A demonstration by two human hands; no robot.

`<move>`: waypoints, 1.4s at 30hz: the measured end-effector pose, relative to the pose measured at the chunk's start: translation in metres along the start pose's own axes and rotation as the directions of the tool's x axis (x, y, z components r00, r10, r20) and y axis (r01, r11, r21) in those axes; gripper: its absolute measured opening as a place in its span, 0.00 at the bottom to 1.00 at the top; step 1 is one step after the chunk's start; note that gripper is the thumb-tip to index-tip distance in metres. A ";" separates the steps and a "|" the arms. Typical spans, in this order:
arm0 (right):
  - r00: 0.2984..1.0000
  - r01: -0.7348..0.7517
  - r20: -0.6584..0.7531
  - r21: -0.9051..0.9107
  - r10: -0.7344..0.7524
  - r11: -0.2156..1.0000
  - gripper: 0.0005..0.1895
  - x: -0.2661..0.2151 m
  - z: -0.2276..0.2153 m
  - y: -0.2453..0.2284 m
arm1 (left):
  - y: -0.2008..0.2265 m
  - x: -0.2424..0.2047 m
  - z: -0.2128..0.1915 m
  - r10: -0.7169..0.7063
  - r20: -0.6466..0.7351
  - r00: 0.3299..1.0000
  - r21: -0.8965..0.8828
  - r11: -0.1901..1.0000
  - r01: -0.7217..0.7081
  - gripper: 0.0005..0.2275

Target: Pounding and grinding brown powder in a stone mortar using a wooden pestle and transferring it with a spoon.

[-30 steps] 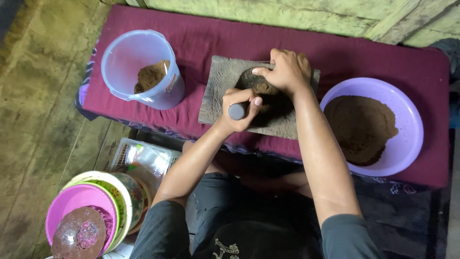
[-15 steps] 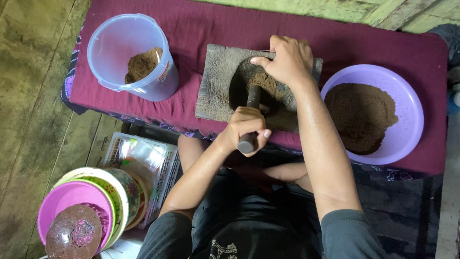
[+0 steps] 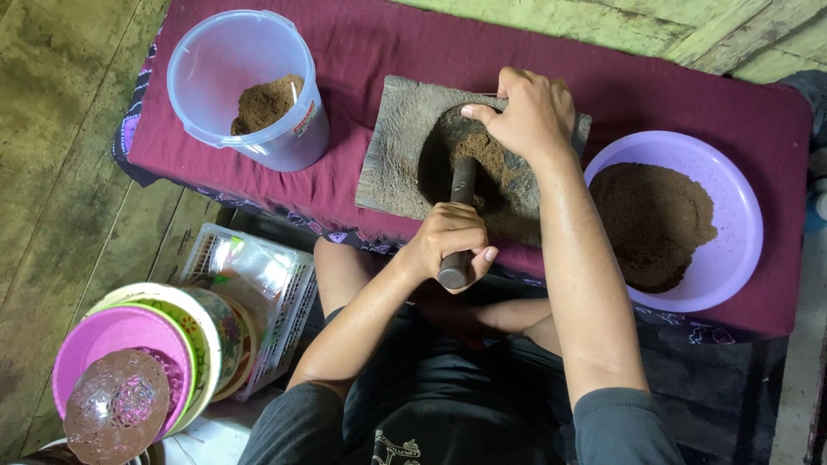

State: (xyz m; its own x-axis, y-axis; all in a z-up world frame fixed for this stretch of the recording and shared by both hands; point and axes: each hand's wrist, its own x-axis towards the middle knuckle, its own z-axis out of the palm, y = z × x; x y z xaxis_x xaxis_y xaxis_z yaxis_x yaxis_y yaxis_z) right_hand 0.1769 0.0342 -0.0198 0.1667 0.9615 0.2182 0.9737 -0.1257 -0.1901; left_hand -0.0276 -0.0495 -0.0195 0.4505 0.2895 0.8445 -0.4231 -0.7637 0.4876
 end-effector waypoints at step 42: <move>0.996 -0.010 0.093 0.031 0.007 0.999 0.30 0.004 0.004 0.004 | 0.001 0.012 0.000 -0.017 -0.060 0.998 0.017 1.000 0.018 0.12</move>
State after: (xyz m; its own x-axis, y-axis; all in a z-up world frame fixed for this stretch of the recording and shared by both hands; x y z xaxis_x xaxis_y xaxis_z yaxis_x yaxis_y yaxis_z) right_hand 0.1805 0.0391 -0.0234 0.1580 0.9793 0.1266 0.9668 -0.1274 -0.2213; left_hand -0.0227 -0.0464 -0.0089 0.4093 0.3367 0.8480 -0.4012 -0.7683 0.4988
